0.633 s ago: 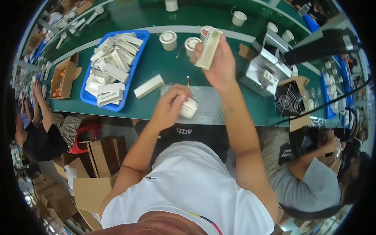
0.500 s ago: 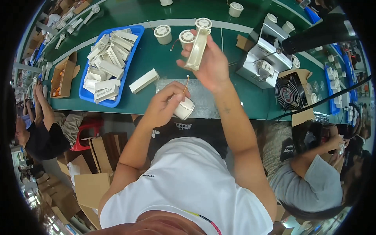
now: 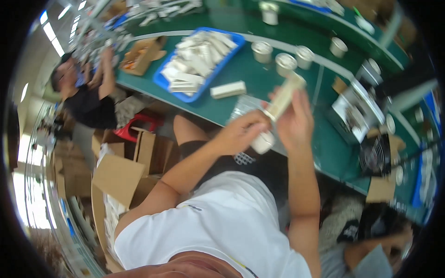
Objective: The person assembles electronic components into white plastic housings on an assembly line using an electric screwdriver.
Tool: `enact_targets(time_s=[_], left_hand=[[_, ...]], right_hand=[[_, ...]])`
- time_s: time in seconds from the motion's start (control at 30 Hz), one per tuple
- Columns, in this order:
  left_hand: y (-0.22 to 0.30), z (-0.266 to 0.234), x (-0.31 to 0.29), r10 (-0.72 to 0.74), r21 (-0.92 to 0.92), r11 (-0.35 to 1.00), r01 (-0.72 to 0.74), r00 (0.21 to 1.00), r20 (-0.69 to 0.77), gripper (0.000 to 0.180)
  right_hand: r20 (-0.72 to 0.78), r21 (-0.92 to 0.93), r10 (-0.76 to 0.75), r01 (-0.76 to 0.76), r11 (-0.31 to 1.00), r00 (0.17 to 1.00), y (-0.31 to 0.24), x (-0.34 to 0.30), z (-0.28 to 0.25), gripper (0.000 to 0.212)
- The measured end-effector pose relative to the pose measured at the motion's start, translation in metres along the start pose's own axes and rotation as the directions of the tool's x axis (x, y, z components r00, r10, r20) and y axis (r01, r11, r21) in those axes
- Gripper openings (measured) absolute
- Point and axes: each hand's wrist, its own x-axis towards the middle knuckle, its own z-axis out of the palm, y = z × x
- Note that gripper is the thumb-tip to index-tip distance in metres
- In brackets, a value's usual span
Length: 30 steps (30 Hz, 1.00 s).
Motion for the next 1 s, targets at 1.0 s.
enact_targets(time_s=[1.0], left_hand=[[-0.032, 0.007, 0.031, 0.114, 0.189, 0.976, -0.11, 0.993, -0.009, 0.065]], right_hand=[[0.194, -0.829, -0.376, 0.357, 0.431, 0.906, 0.011, -0.038, -0.035, 0.057]])
